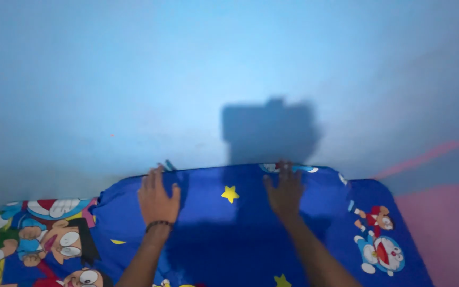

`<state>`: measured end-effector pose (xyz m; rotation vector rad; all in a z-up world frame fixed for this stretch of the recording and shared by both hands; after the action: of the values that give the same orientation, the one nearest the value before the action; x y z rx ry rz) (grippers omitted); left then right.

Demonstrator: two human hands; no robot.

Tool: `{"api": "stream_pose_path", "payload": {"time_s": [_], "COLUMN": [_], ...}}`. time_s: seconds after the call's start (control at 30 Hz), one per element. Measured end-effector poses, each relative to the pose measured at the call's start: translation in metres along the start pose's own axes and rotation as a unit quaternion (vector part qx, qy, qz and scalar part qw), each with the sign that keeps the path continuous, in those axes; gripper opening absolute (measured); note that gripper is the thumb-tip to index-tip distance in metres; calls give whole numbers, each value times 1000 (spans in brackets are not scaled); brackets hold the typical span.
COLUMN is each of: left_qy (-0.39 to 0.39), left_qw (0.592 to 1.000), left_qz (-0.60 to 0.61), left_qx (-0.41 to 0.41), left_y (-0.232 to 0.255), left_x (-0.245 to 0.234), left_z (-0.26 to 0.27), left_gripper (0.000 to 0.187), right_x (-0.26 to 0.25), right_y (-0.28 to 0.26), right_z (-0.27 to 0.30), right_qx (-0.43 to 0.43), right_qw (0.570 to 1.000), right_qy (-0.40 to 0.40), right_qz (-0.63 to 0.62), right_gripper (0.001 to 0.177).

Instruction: Picking up pillows, bolsters, and blankets from the floor and arranging them on the bed.

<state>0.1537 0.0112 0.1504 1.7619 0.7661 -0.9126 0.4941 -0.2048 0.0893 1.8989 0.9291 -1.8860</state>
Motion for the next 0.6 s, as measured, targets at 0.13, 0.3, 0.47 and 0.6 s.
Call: {"api": "stream_pose_path", "payload": {"time_s": [0.13, 0.3, 0.47, 0.6], "left_qy": [16, 7, -11, 20], "left_qw": [983, 962, 956, 964], "left_qz": [160, 234, 277, 242], "left_qx": [85, 143, 100, 111], "left_y": [69, 149, 171, 153], "left_x": [-30, -122, -215, -308], "left_z": [0, 31, 73, 123], "left_gripper": [66, 62, 62, 64], "right_x": [-48, -151, -252, -323], "right_y": [-65, -116, -131, -136], "right_z": [6, 56, 124, 188], "right_qx": [-126, -162, -200, -241], "right_qw": [975, 948, 919, 891], "right_qy": [82, 106, 124, 147], "right_qz": [-163, -253, -315, -355], "right_gripper": [75, 71, 68, 66]}}
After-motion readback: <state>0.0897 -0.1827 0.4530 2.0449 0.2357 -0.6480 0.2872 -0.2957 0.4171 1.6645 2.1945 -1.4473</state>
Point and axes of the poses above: each hand's wrist, its own z-axis away from the middle knuckle, its own x-axis out of the palm, y = z × x, the point moved 9 cm from there along -z, towards the middle knuckle, and after that the axes turned 4 degrees about -x, right-handed, at the moved point
